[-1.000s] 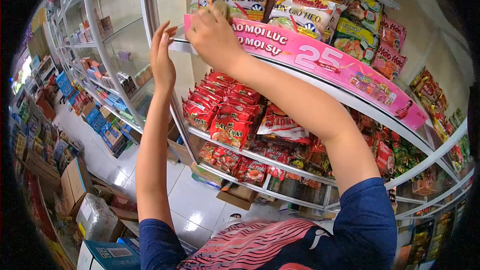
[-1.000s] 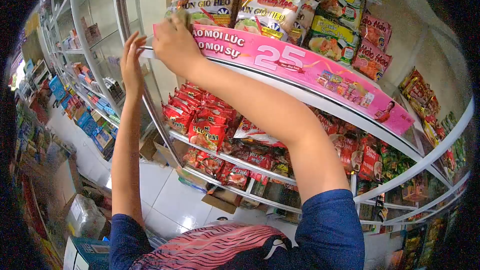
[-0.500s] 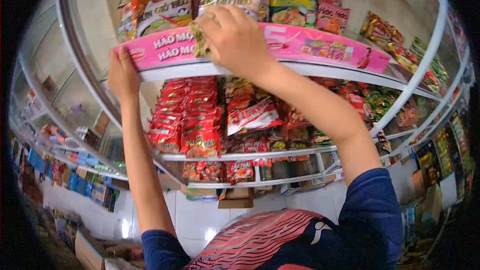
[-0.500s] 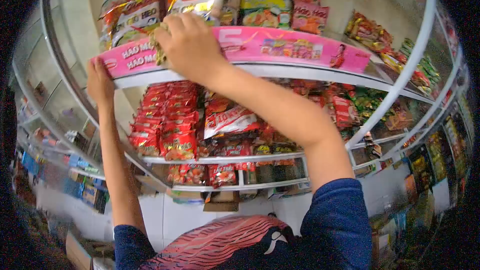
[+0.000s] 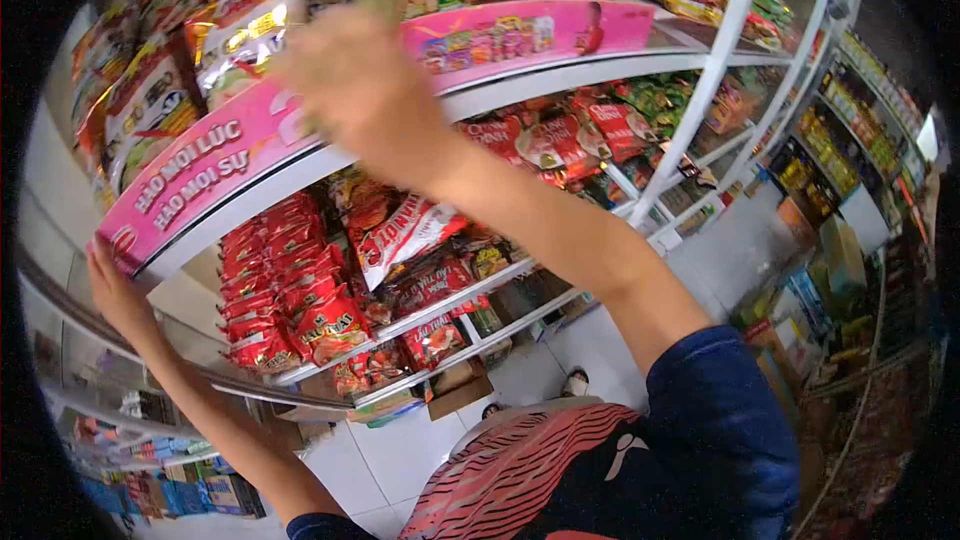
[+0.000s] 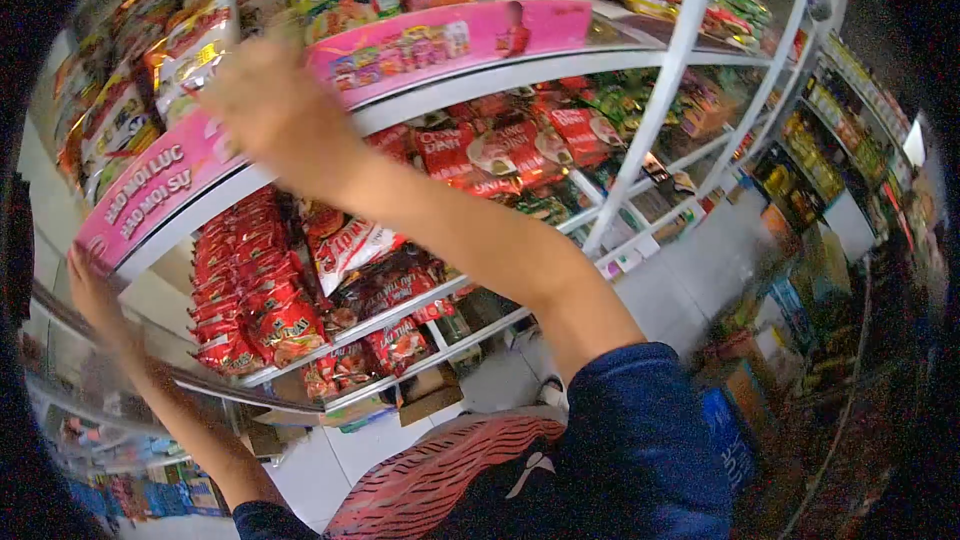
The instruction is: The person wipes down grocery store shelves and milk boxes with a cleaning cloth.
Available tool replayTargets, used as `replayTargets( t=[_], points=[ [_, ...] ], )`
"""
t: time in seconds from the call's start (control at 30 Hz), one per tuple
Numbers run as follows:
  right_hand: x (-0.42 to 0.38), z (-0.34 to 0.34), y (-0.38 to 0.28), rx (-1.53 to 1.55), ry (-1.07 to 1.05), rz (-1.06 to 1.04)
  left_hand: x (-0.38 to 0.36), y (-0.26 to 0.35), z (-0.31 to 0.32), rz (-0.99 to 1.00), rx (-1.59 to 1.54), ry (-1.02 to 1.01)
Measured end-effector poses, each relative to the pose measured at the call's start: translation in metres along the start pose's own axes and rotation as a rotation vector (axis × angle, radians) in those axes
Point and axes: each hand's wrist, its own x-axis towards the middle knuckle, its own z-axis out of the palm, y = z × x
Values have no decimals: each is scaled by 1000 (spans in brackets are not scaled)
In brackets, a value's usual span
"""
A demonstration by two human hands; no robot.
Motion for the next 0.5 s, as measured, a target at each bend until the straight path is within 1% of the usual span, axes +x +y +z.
replayTargets(
  t=[0.07,0.1,0.13,0.17,0.23,0.27,0.3,0.37,0.4,0.43,0.47,0.5],
  points=[
    [-33,-50,48,-189,0,107,-7,6,0,-15,23,-17],
    [-48,-73,61,-366,33,219,-1,-8,-2,267,234,5],
    [-57,-91,71,-538,69,322,-4,0,0,130,159,-10],
    [-63,-102,83,-513,112,404,-6,9,1,-7,86,-15],
    [-67,-106,92,-455,216,559,-15,26,1,-95,57,-61],
    [-61,-93,84,-544,225,596,-18,26,2,-36,26,-36],
    [-55,-77,72,-467,246,582,-20,26,2,22,-7,-8],
    [-42,-47,37,-334,65,421,-18,30,1,-9,13,-51],
    [-37,-34,12,-279,-7,389,-19,30,-1,-42,42,-90],
    [-34,-27,-7,-148,-47,458,-15,25,0,107,68,-69],
    [-35,-31,-2,-149,-46,460,-13,21,0,109,68,-71],
    [-37,-38,11,-263,-30,458,-11,17,-2,22,53,-99]
  ],
)
